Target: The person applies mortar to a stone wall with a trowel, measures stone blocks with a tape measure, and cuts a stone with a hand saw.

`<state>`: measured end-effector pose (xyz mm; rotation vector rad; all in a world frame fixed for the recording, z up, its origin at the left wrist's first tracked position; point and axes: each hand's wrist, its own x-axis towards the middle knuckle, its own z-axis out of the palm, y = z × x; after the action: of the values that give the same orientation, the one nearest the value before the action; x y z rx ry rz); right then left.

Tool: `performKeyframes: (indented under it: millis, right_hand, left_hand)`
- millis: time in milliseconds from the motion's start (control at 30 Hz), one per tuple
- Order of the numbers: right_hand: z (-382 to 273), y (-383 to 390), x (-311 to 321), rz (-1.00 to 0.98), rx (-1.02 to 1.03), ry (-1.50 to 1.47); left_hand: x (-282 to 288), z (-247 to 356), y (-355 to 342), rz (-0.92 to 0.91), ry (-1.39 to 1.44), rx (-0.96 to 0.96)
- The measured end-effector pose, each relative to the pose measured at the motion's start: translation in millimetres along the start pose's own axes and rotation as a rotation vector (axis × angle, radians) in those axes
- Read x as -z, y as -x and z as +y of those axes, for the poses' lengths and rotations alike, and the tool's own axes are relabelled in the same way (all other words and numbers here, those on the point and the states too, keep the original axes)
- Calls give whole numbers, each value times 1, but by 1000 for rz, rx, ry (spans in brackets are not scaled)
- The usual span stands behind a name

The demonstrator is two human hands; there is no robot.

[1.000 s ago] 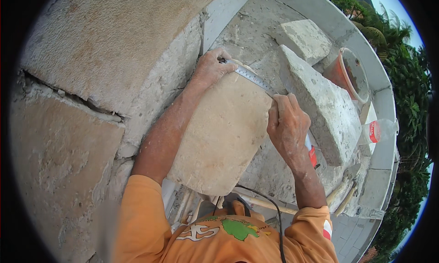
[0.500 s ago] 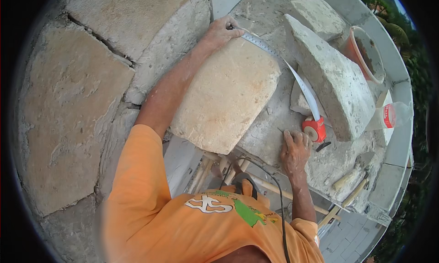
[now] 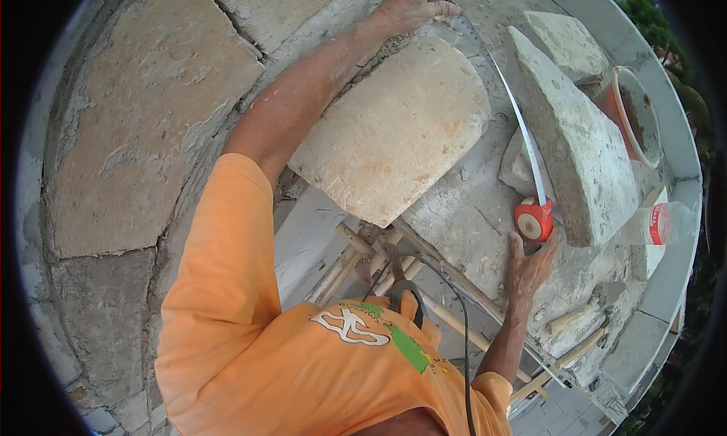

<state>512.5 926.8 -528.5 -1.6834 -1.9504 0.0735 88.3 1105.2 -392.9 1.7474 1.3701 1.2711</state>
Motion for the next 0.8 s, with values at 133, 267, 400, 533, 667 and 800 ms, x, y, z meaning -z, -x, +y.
performKeyframes:
  millis: [133, 267, 400, 533, 667, 800]
  right_hand:
    - [10, -10, -5, -3, -39, -192]
    - [14, -2, 7, -60, -99, -300]
    - [22, 17, 23, -16, -102, -414]
    - [11, 15, 48, 13, -276, -853]
    - [7, 15, 77, 34, -392, -1159]
    - [21, 25, 96, 113, -403, -1383]
  left_hand:
    - [3, -6, -15, -44, 97, -127]
    - [-1, 8, -15, -34, 102, -143]
    - [-9, 21, -12, -22, 111, -146]
    - [-14, 27, -12, -6, 113, -162]
    - [-15, 36, -12, 17, 105, -184]
    - [0, 64, 1, 110, 38, -215]
